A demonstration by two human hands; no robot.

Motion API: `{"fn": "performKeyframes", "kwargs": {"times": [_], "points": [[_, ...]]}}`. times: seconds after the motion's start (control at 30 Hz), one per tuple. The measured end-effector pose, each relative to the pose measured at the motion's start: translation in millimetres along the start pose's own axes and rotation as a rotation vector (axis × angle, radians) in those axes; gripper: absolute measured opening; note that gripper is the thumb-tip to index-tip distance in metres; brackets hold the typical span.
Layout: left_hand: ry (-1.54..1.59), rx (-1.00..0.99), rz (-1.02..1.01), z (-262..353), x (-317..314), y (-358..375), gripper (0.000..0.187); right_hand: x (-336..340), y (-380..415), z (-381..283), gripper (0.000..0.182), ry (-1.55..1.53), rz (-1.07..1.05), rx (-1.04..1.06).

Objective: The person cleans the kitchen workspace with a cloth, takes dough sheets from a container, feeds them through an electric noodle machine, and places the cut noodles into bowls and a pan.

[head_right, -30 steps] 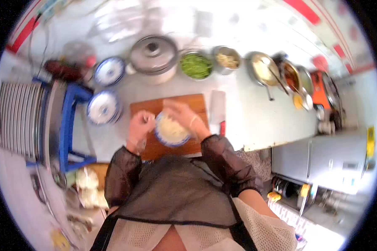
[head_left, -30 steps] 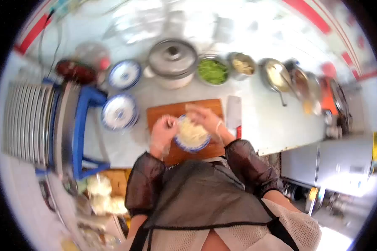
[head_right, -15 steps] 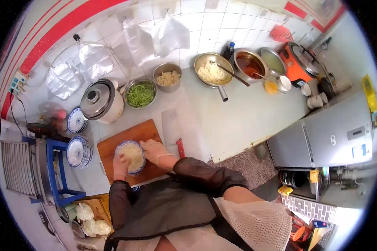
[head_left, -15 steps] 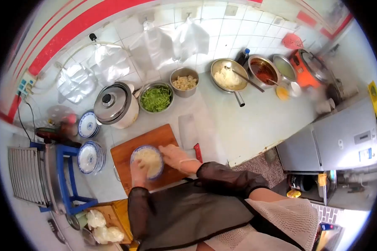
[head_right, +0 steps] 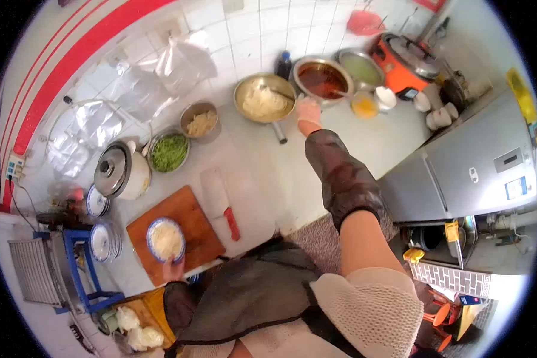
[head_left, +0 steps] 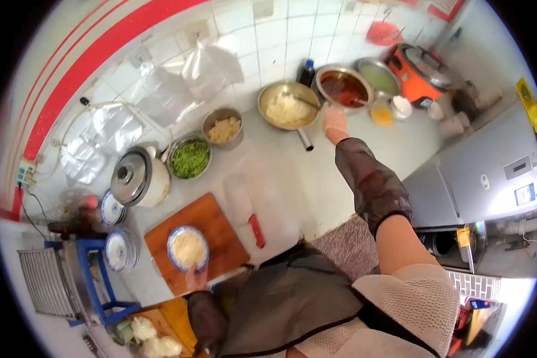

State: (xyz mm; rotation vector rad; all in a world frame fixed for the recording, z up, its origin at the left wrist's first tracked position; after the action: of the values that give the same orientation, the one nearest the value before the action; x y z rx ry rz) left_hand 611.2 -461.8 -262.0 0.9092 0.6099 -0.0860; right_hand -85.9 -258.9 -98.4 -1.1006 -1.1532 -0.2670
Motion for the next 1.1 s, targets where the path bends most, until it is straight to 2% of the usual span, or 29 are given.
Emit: {"fn": "performKeyframes", "kwargs": {"times": [0.03,0.07,0.1,0.13,0.17,0.2,0.3,0.37,0.4,0.43,0.47,0.5,0.57,0.6,0.63,0.7,0.77,0.83,0.9,0.93,1.03,1.07,1.1], "points": [[-0.015,-0.155,0.043,-4,-22,11,0.046,-36,-6,14,0.025,0.236,-0.117,0.125],[-0.008,-0.106,0.07,-9,1,-17,0.049,-58,-13,27,0.036,0.472,-0.245,0.26],[-0.008,-0.063,0.111,-8,36,-36,0.051,-58,-19,32,0.036,0.472,-0.237,0.286],[0.009,-0.075,0.119,-18,30,-27,0.051,-62,-22,32,0.035,0.36,-0.312,0.26],[-0.055,-0.167,0.09,-20,13,-11,0.053,-67,-20,28,0.034,0.241,-0.392,0.229],[-0.127,-0.258,0.059,-19,-8,9,0.055,-65,-14,23,0.034,0.222,-0.39,0.236],[-0.178,-0.322,0.049,-42,-73,56,0.058,-28,4,23,0.025,-0.216,-0.247,0.235],[-0.141,-0.338,-0.025,-68,-165,106,0.061,22,5,12,0.02,-0.27,-0.567,-0.351],[-0.143,-0.337,-0.075,-85,-201,116,0.062,23,5,11,0.02,-0.262,-0.566,-0.339],[-0.164,-0.372,-0.119,-103,-220,113,0.062,25,9,3,0.019,-0.232,-0.541,-0.09],[-0.052,-0.324,-0.179,-125,-243,107,0.058,24,23,4,0.018,-0.212,-0.532,0.158],[-0.086,-0.276,-0.192,-142,-264,97,0.051,17,34,14,0.018,-0.23,-0.573,0.175],[-0.055,-0.176,-0.173,-177,-313,82,0.045,-11,8,7,0.019,-0.152,-0.577,0.468],[-0.065,-0.244,-0.325,-190,-346,91,0.043,-5,-8,4,0.022,-0.236,-0.55,0.245],[-0.048,-0.232,-0.354,-205,-360,75,0.042,33,-23,-7,0.022,-0.256,-0.544,0.289],[-0.077,-0.207,-0.365,-236,-395,60,0.04,127,-36,-22,0.03,-0.508,-0.425,0.619],[-0.116,-0.203,-0.347,-258,-427,63,0.039,138,-22,-42,0.034,-0.617,-0.395,0.713],[-0.178,-0.154,-0.43,-279,-454,65,0.039,135,-22,-40,0.038,-0.722,-0.344,0.794],[-0.206,-0.24,-0.398,-289,-477,77,0.036,104,-29,-43,0.043,-0.72,-0.598,0.809],[-0.212,-0.238,-0.389,-292,-483,73,0.035,107,-39,-42,0.043,-0.665,-0.612,0.727],[-0.197,-0.225,-0.342,-304,-486,68,0.034,126,-72,-32,0.042,-0.743,-0.656,0.697],[-0.187,-0.225,-0.325,-304,-492,62,0.034,145,-85,-37,0.04,-0.616,-0.744,0.734],[-0.175,-0.235,-0.323,-303,-497,58,0.034,151,-96,-39,0.04,-0.614,-0.741,0.75]]}}
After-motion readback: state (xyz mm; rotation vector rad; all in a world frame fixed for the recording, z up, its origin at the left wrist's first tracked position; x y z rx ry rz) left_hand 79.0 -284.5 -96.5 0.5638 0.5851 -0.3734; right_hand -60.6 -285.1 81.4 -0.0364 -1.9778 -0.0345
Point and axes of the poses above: each hand's wrist, its own y-axis away from the middle knuckle, its own x-axis out of the back of the hand, z = x × y, the point moved 4 cm from there along -y, towards the middle knuckle, and after that the axes turned 5 degrees about z, right-handed, at the moved point
